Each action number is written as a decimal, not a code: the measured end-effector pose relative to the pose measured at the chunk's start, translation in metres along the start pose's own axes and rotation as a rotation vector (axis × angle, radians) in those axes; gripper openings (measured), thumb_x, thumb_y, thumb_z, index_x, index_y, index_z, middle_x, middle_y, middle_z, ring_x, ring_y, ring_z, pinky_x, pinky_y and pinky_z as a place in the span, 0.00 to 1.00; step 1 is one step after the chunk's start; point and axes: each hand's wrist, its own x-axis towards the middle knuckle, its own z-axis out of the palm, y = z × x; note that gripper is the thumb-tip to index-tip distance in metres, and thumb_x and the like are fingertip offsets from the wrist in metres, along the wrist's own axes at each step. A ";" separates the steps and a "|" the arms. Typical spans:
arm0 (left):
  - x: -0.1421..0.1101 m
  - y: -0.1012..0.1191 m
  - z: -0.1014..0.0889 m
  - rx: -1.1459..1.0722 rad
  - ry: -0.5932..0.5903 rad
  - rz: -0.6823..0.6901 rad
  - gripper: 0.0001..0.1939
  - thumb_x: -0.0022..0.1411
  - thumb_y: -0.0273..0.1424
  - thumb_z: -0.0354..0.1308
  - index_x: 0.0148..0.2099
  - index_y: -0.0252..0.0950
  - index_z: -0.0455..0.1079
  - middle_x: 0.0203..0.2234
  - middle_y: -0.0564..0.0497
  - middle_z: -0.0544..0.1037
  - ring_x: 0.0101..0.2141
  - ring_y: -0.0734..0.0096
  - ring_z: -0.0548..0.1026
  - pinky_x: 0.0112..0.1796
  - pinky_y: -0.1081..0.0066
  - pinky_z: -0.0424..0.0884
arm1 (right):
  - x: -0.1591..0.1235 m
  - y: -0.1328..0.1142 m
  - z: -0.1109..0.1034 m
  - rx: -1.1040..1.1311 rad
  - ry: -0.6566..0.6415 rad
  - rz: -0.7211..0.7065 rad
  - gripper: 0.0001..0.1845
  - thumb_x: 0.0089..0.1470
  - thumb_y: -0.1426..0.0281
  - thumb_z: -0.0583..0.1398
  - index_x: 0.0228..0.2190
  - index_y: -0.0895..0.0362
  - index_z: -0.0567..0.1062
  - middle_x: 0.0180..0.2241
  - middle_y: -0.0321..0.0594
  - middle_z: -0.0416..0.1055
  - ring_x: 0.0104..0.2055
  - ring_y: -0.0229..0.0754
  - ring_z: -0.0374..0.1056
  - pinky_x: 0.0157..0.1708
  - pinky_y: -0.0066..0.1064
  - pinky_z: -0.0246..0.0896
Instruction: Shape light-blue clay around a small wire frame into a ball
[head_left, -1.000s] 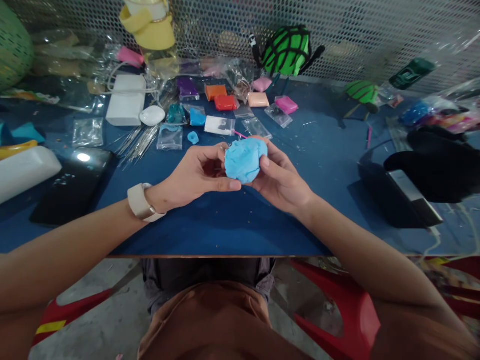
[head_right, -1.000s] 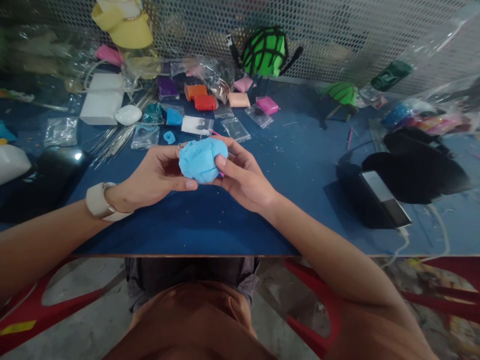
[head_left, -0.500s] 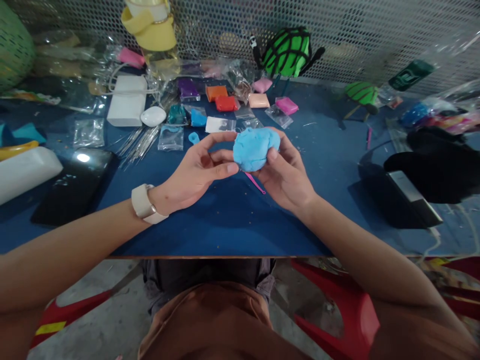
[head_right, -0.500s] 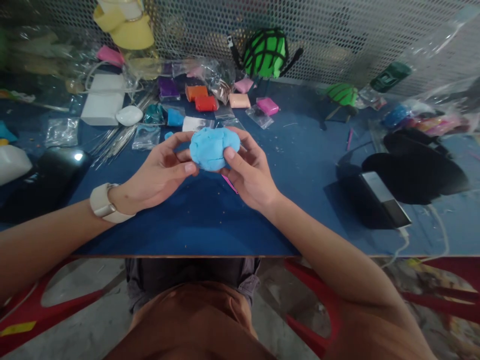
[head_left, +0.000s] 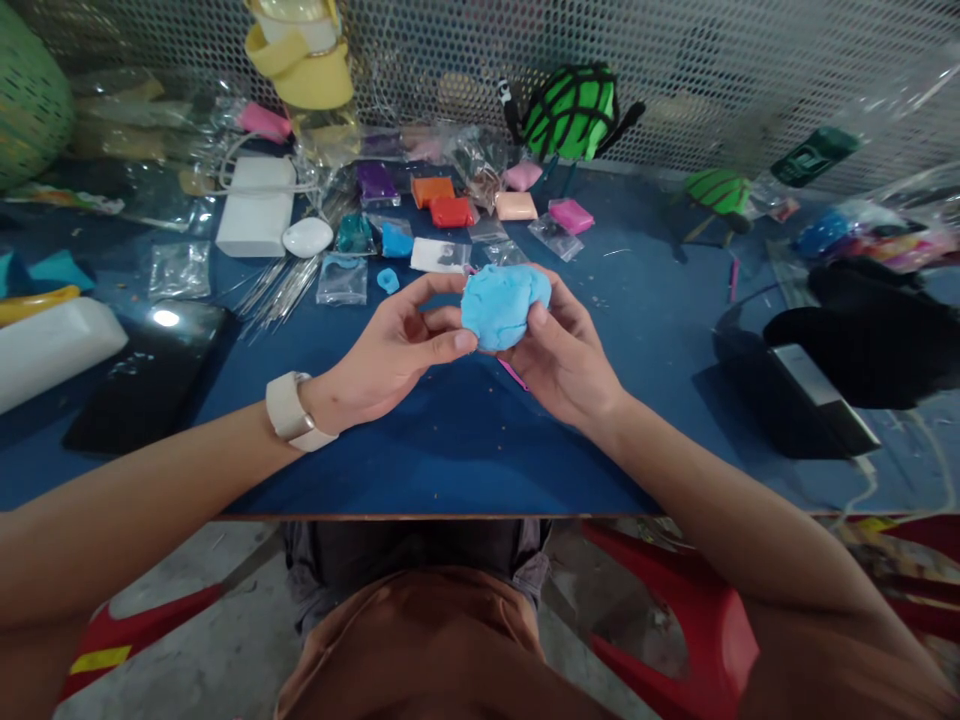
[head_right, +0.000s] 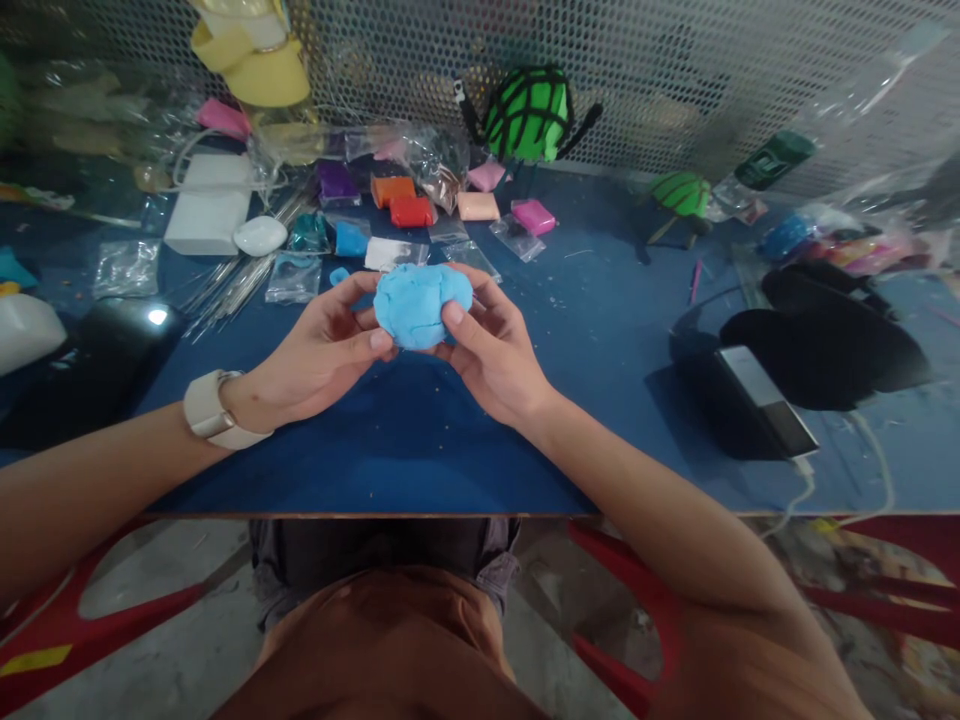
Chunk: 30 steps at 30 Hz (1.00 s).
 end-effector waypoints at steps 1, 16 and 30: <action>0.000 0.000 0.000 0.002 0.000 0.002 0.27 0.66 0.40 0.88 0.62 0.47 0.82 0.46 0.53 0.92 0.49 0.61 0.92 0.50 0.63 0.88 | 0.000 0.000 0.000 0.007 0.003 0.003 0.25 0.63 0.51 0.82 0.54 0.41 0.82 0.52 0.32 0.87 0.58 0.49 0.87 0.62 0.52 0.90; 0.000 0.002 -0.002 0.093 -0.006 -0.013 0.31 0.63 0.46 0.89 0.61 0.48 0.80 0.47 0.52 0.92 0.52 0.53 0.91 0.56 0.49 0.90 | -0.001 -0.003 0.004 -0.037 -0.016 0.035 0.31 0.60 0.44 0.81 0.56 0.42 0.80 0.57 0.36 0.87 0.63 0.53 0.85 0.60 0.54 0.90; 0.002 0.009 0.006 0.123 0.074 0.050 0.25 0.63 0.55 0.87 0.40 0.41 0.84 0.38 0.51 0.81 0.37 0.70 0.75 0.39 0.67 0.78 | -0.002 -0.004 -0.002 -0.077 -0.019 -0.006 0.25 0.64 0.48 0.79 0.55 0.41 0.83 0.57 0.37 0.86 0.58 0.52 0.85 0.56 0.49 0.91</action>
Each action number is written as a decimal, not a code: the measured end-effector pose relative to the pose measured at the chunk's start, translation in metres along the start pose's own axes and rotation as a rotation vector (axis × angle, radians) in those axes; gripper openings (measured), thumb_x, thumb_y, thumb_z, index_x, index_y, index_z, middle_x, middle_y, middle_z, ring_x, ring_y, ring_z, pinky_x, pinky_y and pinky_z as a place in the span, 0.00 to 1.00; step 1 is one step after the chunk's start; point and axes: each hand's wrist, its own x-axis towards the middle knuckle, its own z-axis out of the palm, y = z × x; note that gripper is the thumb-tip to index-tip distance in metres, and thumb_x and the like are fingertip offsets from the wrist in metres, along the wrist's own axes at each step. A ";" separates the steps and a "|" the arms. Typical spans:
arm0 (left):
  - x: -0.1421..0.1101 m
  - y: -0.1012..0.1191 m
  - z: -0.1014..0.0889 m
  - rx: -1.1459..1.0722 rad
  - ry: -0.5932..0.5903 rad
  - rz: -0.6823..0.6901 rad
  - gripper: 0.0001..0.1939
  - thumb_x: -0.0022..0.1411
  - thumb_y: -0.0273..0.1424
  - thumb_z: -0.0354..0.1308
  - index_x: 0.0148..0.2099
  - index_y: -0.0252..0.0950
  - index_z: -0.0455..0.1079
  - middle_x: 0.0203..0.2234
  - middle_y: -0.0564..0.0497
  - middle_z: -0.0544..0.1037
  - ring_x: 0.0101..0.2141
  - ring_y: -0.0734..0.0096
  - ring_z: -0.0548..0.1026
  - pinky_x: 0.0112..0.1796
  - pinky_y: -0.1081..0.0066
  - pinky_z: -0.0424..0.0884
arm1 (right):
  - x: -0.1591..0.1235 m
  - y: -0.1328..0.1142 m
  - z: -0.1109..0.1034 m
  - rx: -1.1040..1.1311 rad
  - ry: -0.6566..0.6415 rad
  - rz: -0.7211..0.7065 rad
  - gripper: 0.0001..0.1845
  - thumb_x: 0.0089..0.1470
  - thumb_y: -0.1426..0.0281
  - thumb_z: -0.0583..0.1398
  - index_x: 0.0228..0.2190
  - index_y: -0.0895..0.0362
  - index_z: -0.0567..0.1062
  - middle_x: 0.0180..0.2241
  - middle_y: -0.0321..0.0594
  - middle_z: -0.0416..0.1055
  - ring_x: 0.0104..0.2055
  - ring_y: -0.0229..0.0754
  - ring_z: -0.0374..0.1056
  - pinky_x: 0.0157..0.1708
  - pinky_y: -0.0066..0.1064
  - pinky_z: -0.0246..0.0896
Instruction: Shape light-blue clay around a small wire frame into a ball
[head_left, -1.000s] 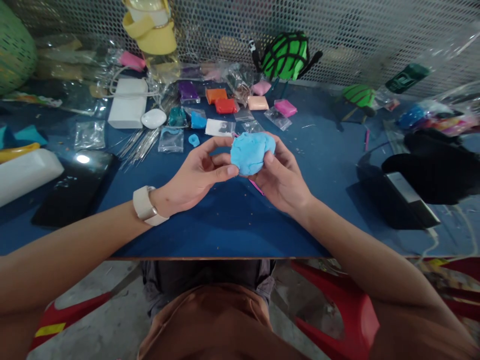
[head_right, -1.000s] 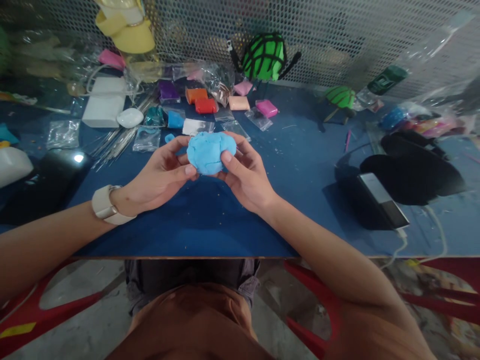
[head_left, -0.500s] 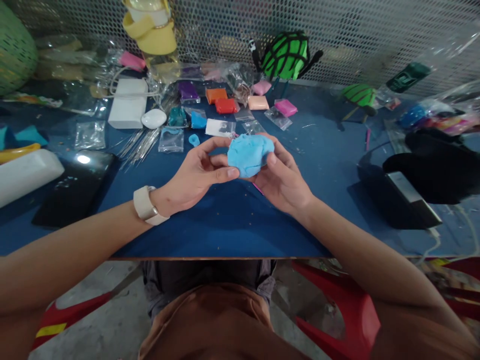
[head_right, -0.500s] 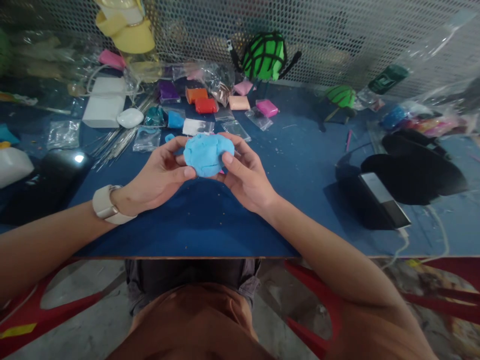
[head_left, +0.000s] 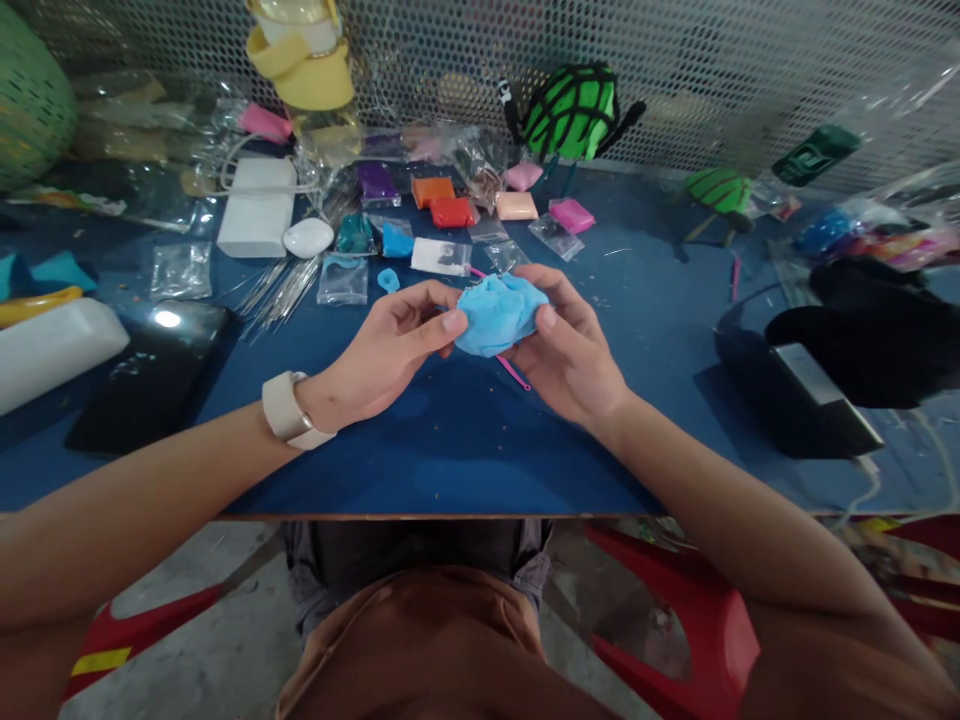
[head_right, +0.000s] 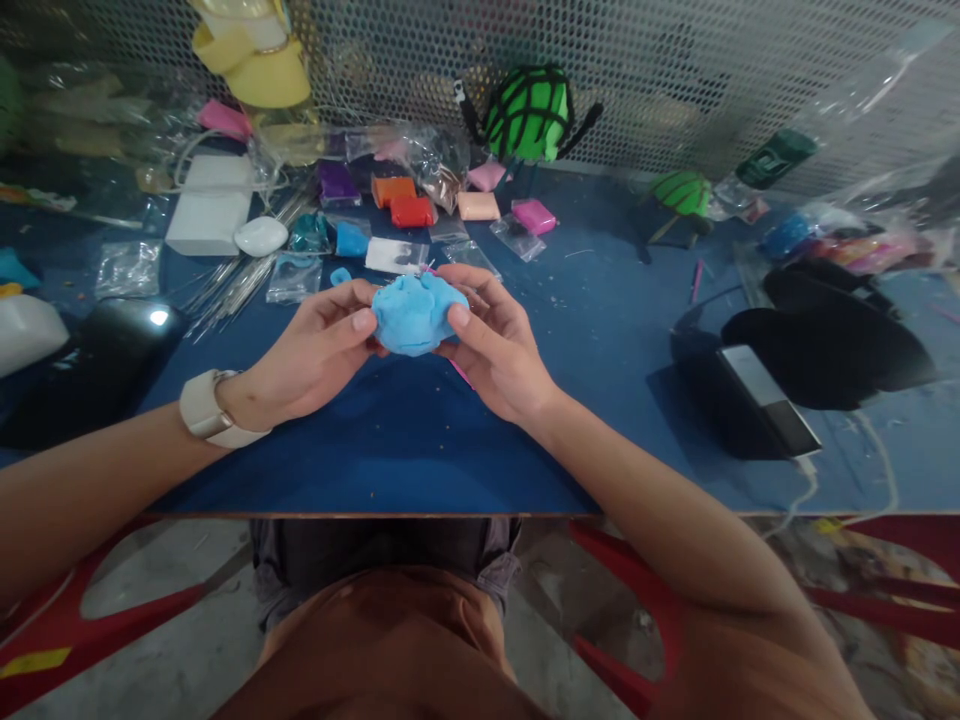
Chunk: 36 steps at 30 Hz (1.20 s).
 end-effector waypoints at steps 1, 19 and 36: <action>0.000 0.000 0.000 -0.001 -0.024 -0.005 0.25 0.64 0.56 0.86 0.40 0.41 0.85 0.40 0.49 0.83 0.40 0.67 0.78 0.43 0.65 0.80 | 0.000 -0.001 0.000 -0.004 -0.006 0.008 0.26 0.62 0.49 0.80 0.55 0.41 0.83 0.55 0.36 0.85 0.56 0.51 0.85 0.55 0.47 0.91; -0.002 -0.005 -0.001 0.000 -0.161 -0.039 0.19 0.66 0.56 0.84 0.45 0.47 0.94 0.62 0.45 0.88 0.70 0.43 0.80 0.69 0.45 0.80 | 0.002 -0.003 0.006 0.001 0.028 0.047 0.26 0.62 0.46 0.81 0.50 0.45 0.82 0.50 0.37 0.86 0.46 0.46 0.83 0.46 0.42 0.91; -0.003 -0.005 -0.001 0.028 -0.136 -0.069 0.19 0.69 0.54 0.83 0.38 0.45 0.92 0.57 0.46 0.89 0.62 0.49 0.83 0.64 0.48 0.83 | -0.001 -0.002 0.008 0.011 -0.009 0.073 0.24 0.63 0.47 0.81 0.49 0.46 0.83 0.57 0.38 0.88 0.50 0.46 0.86 0.47 0.39 0.92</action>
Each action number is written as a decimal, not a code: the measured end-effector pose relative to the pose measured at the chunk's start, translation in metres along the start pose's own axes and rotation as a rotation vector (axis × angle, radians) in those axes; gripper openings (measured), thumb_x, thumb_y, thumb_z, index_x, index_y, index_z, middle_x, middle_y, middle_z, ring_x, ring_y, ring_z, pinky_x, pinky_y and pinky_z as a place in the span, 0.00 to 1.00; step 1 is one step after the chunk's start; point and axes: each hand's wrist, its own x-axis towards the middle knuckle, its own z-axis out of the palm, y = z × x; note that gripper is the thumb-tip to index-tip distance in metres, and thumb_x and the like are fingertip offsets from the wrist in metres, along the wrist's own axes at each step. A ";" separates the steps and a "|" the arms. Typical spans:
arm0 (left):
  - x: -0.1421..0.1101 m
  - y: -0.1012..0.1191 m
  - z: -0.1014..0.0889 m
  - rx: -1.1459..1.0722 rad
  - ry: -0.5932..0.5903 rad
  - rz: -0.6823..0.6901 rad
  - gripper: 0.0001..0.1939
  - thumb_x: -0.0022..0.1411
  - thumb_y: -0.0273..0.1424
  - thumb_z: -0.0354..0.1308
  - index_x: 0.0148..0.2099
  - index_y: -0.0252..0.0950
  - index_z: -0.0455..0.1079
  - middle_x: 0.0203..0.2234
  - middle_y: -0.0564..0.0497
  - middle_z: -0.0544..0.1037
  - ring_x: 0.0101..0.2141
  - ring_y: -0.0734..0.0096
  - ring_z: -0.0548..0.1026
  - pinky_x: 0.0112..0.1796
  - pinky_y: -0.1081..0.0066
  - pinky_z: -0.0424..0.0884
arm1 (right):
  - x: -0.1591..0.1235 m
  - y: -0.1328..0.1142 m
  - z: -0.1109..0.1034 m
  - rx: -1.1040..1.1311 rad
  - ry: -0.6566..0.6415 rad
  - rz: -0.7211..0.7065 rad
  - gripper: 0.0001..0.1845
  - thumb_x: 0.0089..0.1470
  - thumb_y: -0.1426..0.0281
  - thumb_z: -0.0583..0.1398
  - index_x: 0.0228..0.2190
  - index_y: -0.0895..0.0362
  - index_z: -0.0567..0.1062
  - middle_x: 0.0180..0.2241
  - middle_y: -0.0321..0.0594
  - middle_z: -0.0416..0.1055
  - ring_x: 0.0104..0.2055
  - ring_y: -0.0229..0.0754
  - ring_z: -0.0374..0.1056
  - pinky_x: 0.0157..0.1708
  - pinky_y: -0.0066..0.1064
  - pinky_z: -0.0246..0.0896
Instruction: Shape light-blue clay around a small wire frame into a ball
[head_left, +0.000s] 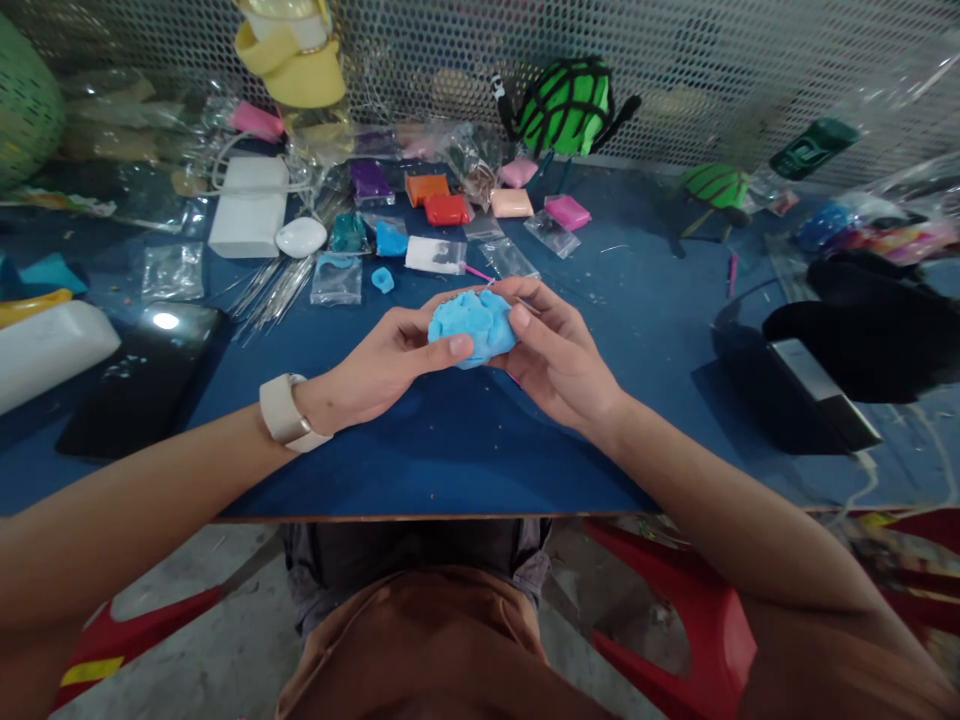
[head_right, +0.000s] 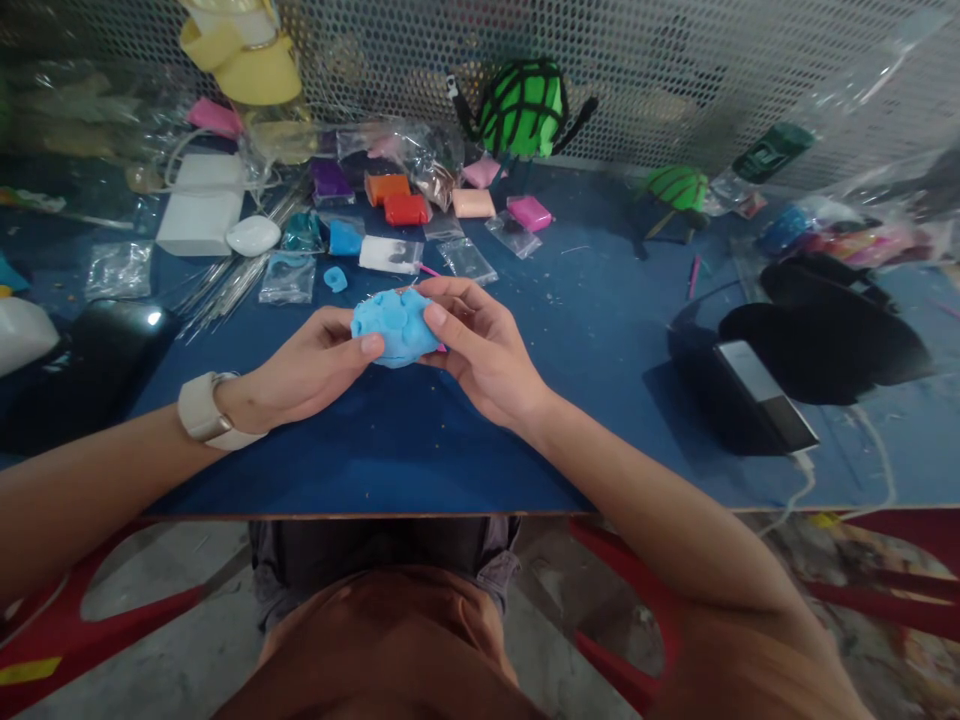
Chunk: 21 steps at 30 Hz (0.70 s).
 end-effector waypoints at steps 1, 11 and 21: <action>0.000 0.000 0.000 0.000 0.007 -0.003 0.19 0.68 0.54 0.83 0.37 0.45 0.92 0.55 0.47 0.90 0.61 0.50 0.83 0.63 0.49 0.83 | 0.000 0.000 0.000 -0.003 0.006 0.003 0.25 0.62 0.47 0.81 0.49 0.46 0.83 0.57 0.39 0.88 0.49 0.46 0.85 0.46 0.39 0.92; -0.002 0.001 0.000 -0.028 0.038 -0.037 0.21 0.65 0.57 0.84 0.39 0.45 0.92 0.41 0.48 0.90 0.47 0.57 0.86 0.58 0.50 0.85 | -0.001 -0.001 0.001 0.005 0.008 0.011 0.24 0.63 0.45 0.80 0.49 0.45 0.83 0.55 0.38 0.86 0.53 0.49 0.85 0.52 0.47 0.93; -0.001 0.006 0.001 -0.036 -0.087 0.007 0.22 0.75 0.60 0.74 0.44 0.48 0.92 0.45 0.47 0.90 0.54 0.51 0.87 0.62 0.47 0.85 | 0.000 -0.001 0.001 0.041 0.008 0.023 0.23 0.64 0.46 0.80 0.49 0.44 0.83 0.51 0.36 0.86 0.49 0.47 0.84 0.51 0.45 0.93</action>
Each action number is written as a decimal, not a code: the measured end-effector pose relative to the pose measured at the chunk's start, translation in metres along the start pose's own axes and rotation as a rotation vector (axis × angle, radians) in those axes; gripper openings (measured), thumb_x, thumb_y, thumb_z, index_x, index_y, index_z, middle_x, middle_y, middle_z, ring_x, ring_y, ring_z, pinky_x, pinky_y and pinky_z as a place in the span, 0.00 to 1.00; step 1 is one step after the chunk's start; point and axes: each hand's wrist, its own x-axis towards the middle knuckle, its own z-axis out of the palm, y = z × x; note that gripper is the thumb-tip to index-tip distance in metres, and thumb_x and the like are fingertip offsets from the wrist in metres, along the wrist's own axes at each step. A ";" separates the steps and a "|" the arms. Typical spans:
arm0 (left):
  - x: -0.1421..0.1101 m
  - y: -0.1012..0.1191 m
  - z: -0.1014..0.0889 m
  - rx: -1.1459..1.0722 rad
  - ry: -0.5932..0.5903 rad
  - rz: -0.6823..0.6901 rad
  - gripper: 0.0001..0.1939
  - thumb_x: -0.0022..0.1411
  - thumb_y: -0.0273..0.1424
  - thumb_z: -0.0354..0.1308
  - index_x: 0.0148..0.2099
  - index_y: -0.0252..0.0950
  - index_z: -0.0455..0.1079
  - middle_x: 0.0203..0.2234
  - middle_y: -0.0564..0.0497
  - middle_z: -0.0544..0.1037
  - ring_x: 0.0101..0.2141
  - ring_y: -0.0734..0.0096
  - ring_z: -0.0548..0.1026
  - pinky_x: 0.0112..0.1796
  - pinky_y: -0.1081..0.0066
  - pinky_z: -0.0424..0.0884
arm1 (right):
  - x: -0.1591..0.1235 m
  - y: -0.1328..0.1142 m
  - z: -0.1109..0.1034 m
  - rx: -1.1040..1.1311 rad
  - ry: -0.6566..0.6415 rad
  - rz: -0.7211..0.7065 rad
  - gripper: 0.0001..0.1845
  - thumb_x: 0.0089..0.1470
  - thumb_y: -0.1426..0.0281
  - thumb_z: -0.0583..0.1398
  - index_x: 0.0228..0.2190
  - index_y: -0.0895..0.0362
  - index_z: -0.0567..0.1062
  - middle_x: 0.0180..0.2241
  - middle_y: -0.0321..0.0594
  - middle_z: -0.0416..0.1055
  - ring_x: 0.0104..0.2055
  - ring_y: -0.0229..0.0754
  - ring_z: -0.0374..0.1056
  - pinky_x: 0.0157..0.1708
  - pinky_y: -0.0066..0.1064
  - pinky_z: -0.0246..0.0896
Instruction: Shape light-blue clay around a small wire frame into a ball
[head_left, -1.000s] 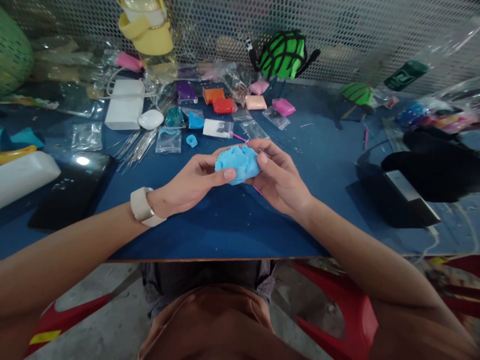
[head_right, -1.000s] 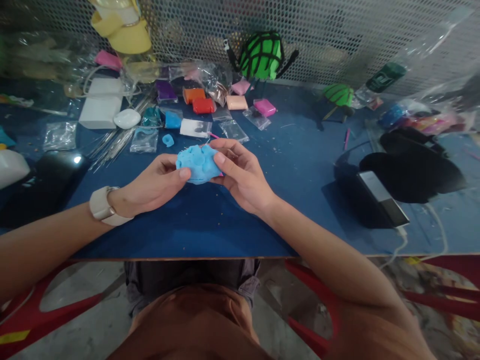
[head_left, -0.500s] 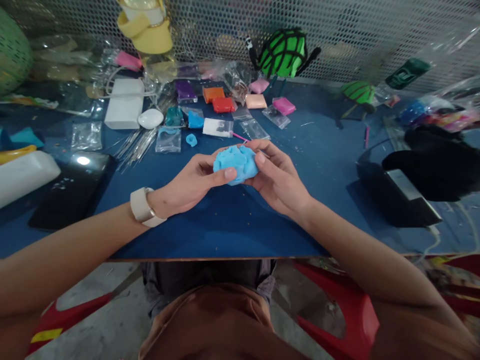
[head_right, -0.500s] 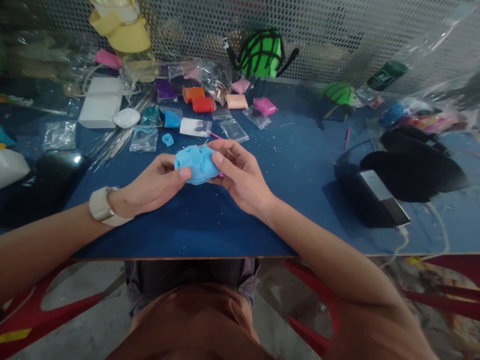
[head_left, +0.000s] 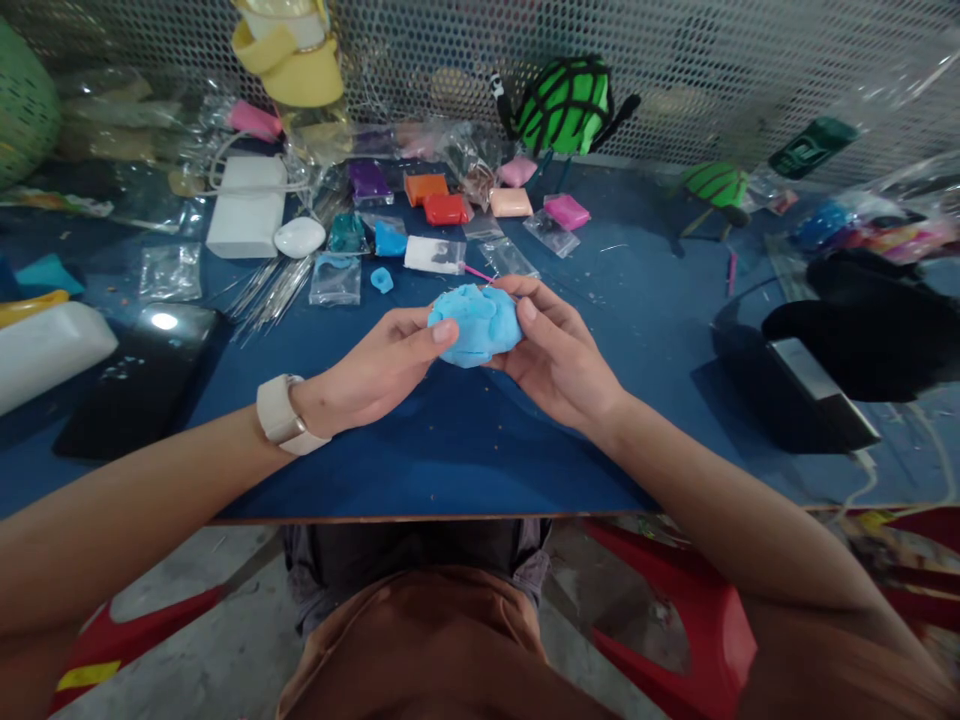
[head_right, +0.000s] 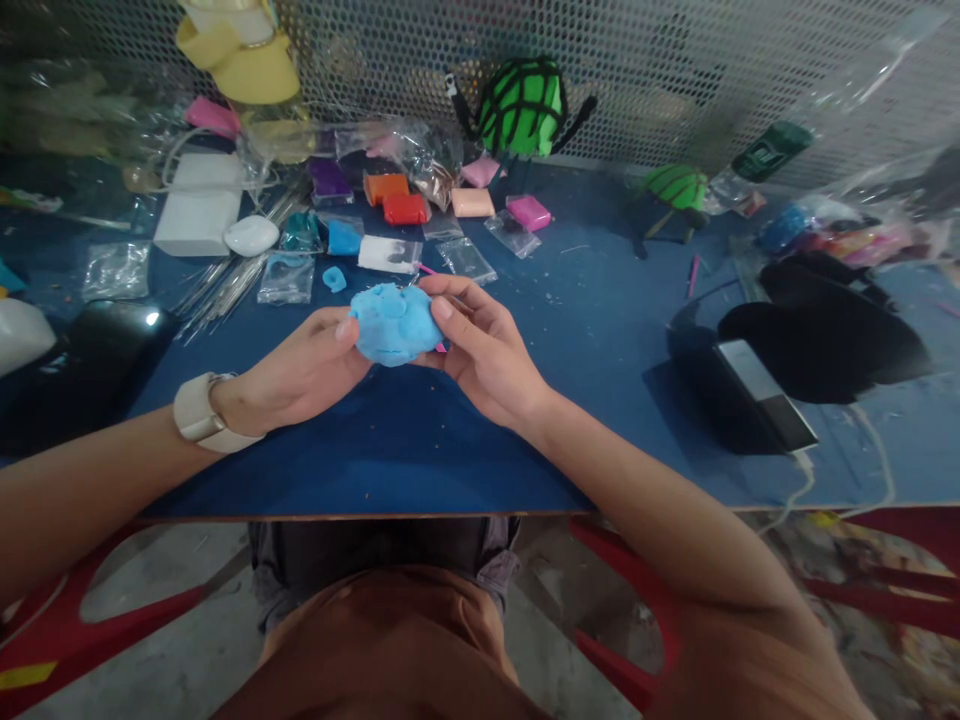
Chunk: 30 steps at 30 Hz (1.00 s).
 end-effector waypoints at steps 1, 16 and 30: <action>0.000 -0.001 0.000 -0.002 0.003 -0.004 0.22 0.74 0.60 0.75 0.44 0.48 0.92 0.45 0.47 0.90 0.54 0.51 0.87 0.62 0.48 0.85 | 0.000 0.000 0.000 0.000 0.000 0.004 0.24 0.63 0.46 0.80 0.49 0.44 0.83 0.50 0.36 0.86 0.49 0.47 0.84 0.52 0.46 0.93; 0.002 -0.008 -0.005 0.012 0.111 -0.015 0.18 0.71 0.54 0.81 0.46 0.46 0.93 0.48 0.48 0.92 0.54 0.53 0.88 0.62 0.50 0.85 | 0.002 -0.004 -0.003 0.058 -0.034 0.044 0.25 0.61 0.51 0.82 0.52 0.47 0.83 0.50 0.38 0.84 0.51 0.49 0.84 0.57 0.52 0.93; 0.002 -0.005 -0.005 0.008 0.057 0.034 0.23 0.72 0.58 0.78 0.42 0.44 0.89 0.45 0.48 0.92 0.55 0.50 0.89 0.61 0.48 0.86 | 0.007 0.009 -0.018 0.040 -0.137 -0.047 0.35 0.54 0.62 0.85 0.59 0.43 0.82 0.54 0.37 0.82 0.53 0.49 0.84 0.51 0.46 0.94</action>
